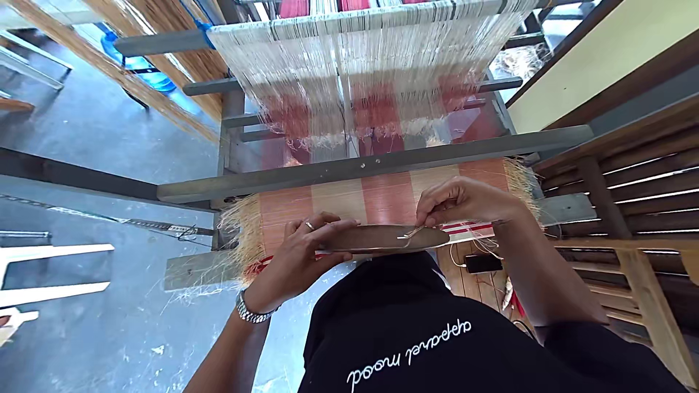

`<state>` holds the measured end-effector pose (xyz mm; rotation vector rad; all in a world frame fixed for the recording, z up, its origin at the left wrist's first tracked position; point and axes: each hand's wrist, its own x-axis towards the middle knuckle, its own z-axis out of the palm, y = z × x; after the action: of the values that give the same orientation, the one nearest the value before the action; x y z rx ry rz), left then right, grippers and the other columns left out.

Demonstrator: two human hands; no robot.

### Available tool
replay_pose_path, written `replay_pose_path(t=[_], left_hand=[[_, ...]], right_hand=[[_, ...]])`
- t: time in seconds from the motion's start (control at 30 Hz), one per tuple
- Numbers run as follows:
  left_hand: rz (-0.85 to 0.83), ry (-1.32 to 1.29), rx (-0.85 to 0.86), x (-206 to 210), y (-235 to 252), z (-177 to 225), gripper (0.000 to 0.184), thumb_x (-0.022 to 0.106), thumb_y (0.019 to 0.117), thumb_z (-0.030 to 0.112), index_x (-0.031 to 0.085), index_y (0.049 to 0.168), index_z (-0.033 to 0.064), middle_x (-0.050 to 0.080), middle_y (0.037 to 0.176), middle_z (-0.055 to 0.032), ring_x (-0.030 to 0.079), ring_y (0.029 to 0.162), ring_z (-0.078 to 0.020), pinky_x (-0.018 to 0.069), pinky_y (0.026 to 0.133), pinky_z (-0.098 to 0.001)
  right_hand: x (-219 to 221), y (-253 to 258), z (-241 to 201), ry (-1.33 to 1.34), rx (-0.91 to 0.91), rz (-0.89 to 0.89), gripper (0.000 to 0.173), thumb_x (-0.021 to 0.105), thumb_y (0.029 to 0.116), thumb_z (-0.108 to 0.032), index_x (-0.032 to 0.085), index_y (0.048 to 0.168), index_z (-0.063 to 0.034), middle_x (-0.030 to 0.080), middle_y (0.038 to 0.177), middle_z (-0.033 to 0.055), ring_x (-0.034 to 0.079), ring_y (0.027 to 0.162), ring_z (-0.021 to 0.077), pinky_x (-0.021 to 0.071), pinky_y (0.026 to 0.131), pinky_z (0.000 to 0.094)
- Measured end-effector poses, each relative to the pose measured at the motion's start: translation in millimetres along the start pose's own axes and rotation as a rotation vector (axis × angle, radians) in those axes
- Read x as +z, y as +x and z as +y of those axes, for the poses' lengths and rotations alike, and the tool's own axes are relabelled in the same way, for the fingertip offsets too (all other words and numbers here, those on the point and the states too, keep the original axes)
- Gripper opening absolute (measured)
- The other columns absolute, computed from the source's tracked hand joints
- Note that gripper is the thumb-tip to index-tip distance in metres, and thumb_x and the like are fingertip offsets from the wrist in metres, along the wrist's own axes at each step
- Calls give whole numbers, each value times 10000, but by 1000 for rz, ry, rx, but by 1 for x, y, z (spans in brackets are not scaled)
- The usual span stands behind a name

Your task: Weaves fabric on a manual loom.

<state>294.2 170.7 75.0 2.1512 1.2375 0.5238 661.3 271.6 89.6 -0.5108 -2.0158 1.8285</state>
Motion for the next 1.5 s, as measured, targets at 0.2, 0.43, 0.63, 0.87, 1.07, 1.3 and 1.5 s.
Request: replay_pose_path(t=[0.2,0.43,0.63,0.87,1.07,1.3,1.5], left_hand=[[63,-209,-37,31,11,-10,483,669,955,515,599,1420,408,609,1347,85,573,1210,-87,383,1044,-576],[325,72,-112,90,23,-13,490,667,950,487,599,1424,385,620,1334,12,596,1156,-160,401,948,-533],[474,284,-47,109,48,-2,499,667,945,467,610,1424,339,637,1268,-40,603,1081,-224,405,892,-522],[585,-528,-405,89,65,-44,625,621,999,255,359,1424,-120,558,1320,-256,616,1165,-283,558,927,-443],[966,-796,-743,36,113,-103,531,477,1093,262,255,1514,26,573,1193,-135,627,938,-141,538,736,-315],[924,-562,-635,-18,206,-155,698,513,1080,331,143,1554,-23,553,1276,-213,632,1010,-180,553,808,-344],[867,-552,-694,-41,229,-177,774,523,1064,434,123,1573,10,562,1276,-214,630,1038,-222,543,827,-402]], right_hand=[[29,-10,41,433,-28,359,147,640,982,-41,766,1055,-64,753,1018,13,697,914,61,587,857,255],[79,-3,71,631,11,1002,255,510,988,76,682,1176,65,735,1079,132,715,961,168,591,930,349],[91,6,52,853,-71,1273,316,538,1021,-6,566,1326,71,665,1248,208,695,1101,316,599,943,520],[43,-32,71,730,105,1517,250,497,1052,-17,516,1297,30,677,1110,159,714,958,272,627,828,486],[-33,-129,86,580,73,1941,207,476,1067,-50,480,1271,-18,633,983,94,686,813,201,624,744,432],[-148,-153,82,463,-176,2224,355,415,1071,-31,377,1423,-26,557,1170,160,657,938,248,606,804,449],[-230,-141,127,447,-293,2338,482,476,1023,0,340,1479,-73,546,1246,195,664,960,300,614,775,484]])
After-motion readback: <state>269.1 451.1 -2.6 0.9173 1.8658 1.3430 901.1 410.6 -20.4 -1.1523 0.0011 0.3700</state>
